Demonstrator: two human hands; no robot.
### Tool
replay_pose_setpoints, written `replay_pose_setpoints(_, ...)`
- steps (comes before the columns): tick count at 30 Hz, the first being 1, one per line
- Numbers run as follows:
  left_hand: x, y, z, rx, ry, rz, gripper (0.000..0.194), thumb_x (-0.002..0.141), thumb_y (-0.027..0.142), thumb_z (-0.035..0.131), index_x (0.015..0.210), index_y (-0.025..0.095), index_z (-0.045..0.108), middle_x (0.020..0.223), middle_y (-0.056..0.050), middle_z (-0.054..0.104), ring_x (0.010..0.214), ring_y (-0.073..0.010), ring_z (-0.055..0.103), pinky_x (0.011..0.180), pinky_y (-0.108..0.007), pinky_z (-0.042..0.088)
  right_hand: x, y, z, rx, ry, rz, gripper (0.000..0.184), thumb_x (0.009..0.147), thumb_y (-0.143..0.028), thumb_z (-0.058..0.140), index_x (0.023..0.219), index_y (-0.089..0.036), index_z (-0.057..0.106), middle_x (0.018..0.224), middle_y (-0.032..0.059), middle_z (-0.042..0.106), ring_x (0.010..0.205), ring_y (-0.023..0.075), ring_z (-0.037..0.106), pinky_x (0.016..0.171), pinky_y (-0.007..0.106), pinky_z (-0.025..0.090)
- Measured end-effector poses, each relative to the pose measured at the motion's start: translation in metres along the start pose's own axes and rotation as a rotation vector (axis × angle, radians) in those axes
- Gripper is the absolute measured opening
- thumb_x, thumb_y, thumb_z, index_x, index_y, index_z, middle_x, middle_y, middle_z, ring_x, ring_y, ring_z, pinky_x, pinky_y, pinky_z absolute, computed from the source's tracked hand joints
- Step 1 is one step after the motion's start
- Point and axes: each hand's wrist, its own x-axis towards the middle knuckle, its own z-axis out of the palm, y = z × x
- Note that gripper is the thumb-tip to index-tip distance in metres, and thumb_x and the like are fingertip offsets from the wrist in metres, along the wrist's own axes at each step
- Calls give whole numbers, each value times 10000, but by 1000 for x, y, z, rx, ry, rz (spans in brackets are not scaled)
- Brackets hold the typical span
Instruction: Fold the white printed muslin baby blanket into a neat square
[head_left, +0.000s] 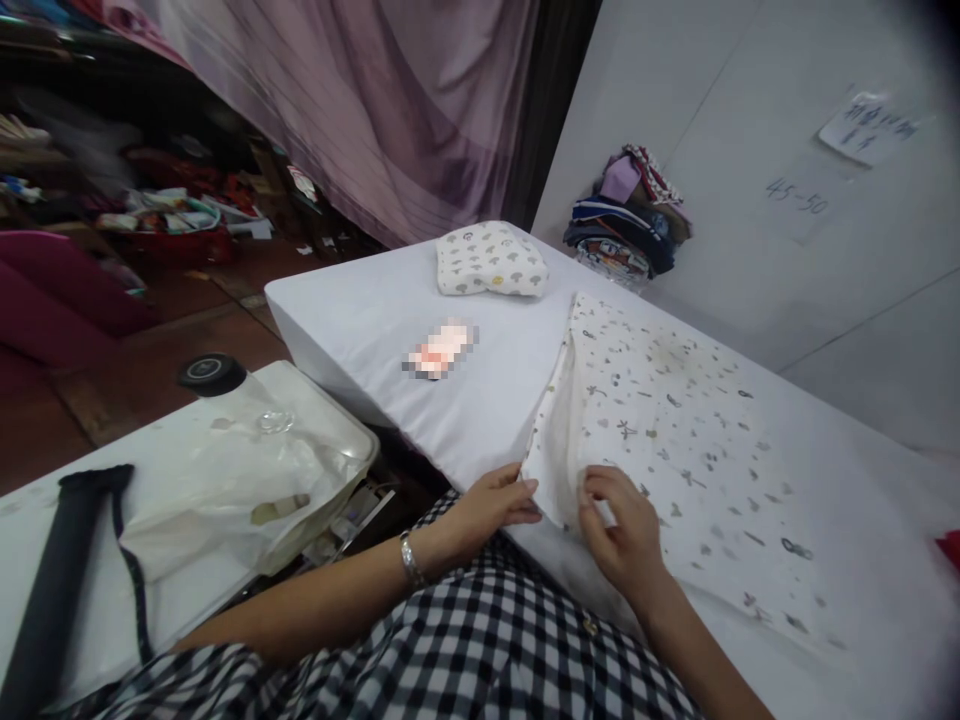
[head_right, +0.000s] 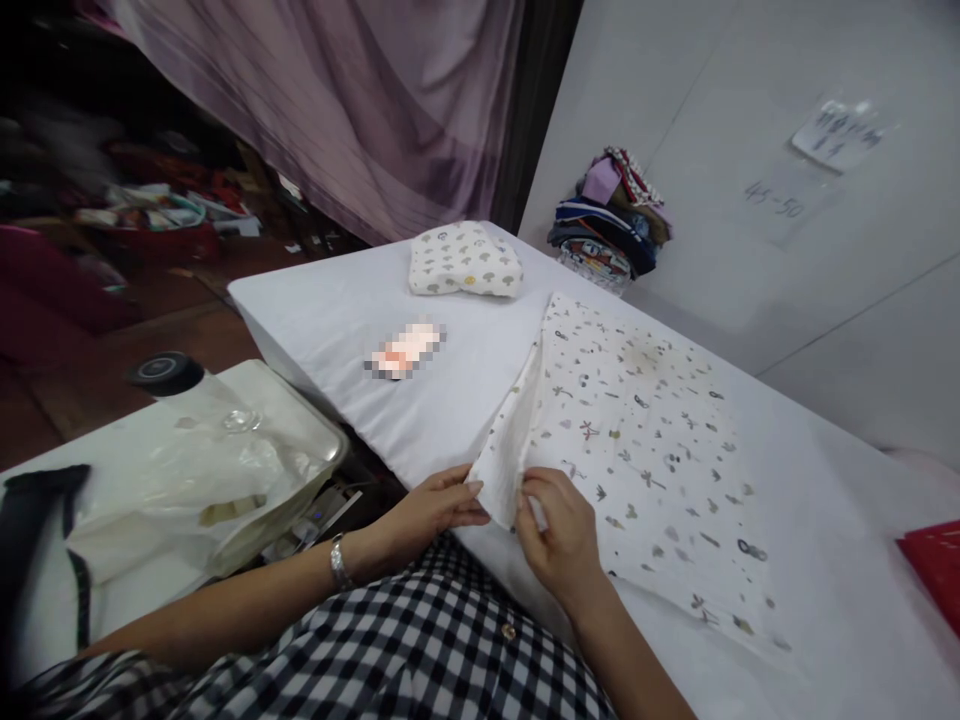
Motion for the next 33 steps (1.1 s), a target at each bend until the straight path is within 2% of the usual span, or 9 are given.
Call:
replay_pose_setpoints(3, -1, 0, 1, 8, -21, 24, 432, 725, 361, 662, 1085, 135, 591, 973, -78, 656, 902, -177, 603, 870, -334, 463, 5, -2, 11, -101, -299, -65, 97, 827, -120, 464, 832, -198, 521, 844, 64, 581, 791, 188, 534, 687, 313, 437)
replay_pose_setpoints(6, -2, 0, 2, 16, -37, 45, 413, 733, 356, 651, 1081, 139, 597, 1001, -70, 650, 939, -186, 586, 890, -349, 452, 7, -3, 20, -105, -401, -37, 103, 827, -123, 444, 793, -193, 511, 808, 56, 567, 776, 187, 517, 683, 311, 431)
replay_pose_setpoints(11, -4, 2, 4, 20, -42, 52, 412, 713, 345, 672, 1071, 150, 609, 1030, -66, 643, 959, -201, 578, 905, -360, 443, 8, -5, 20, 7, -355, 56, 107, 845, -139, 424, 807, -204, 500, 838, 48, 570, 780, 168, 527, 689, 288, 435)
replay_pose_setpoints(17, -6, 4, 7, 17, -72, 99, 403, 707, 343, 681, 1059, 158, 620, 990, -70, 653, 915, -191, 592, 886, -359, 456, 4, -3, 26, 25, -312, 121, 274, 812, -161, 506, 1082, -210, 505, 951, 52, 596, 844, 186, 549, 737, 308, 456)
replay_pose_setpoints(21, -7, 5, 5, 16, -36, 82, 419, 691, 365, 693, 1052, 165, 622, 1000, -72, 651, 958, -204, 582, 889, -361, 451, 5, 0, 31, 167, -258, 154, 147, 883, -195, 436, 956, -213, 561, 852, 33, 610, 781, 158, 562, 699, 275, 455)
replay_pose_setpoints(24, -7, 5, 2, 24, -26, 64, 442, 707, 398, 672, 1078, 165, 612, 992, -81, 656, 931, -202, 599, 874, -357, 454, 5, 3, 33, 292, -195, 258, 188, 909, -238, 406, 808, -199, 561, 725, 8, 585, 671, 133, 546, 607, 238, 439)
replay_pose_setpoints(26, -6, 4, 1, 28, -31, 60, 445, 722, 400, 660, 1096, 166, 604, 1004, -87, 657, 933, -205, 606, 875, -356, 453, 3, 5, 35, 313, -168, 309, 168, 905, -266, 426, 825, -195, 556, 701, -2, 567, 637, 126, 531, 578, 230, 429)
replay_pose_setpoints(29, -5, 0, -1, 35, -58, 83, 433, 755, 407, 633, 1121, 180, 594, 1062, -91, 646, 979, -210, 596, 888, -355, 449, 2, 4, 36, 261, -192, 283, 120, 886, -282, 478, 931, -199, 552, 758, 1, 564, 665, 129, 529, 602, 238, 435)
replay_pose_setpoints(33, -2, -5, -4, 39, -71, 116, 457, 777, 462, 598, 1135, 178, 589, 1081, -96, 639, 976, -212, 596, 888, -359, 456, 5, 0, 35, 173, -231, 163, 109, 898, -251, 458, 893, -215, 561, 818, 20, 573, 750, 146, 548, 658, 256, 449)
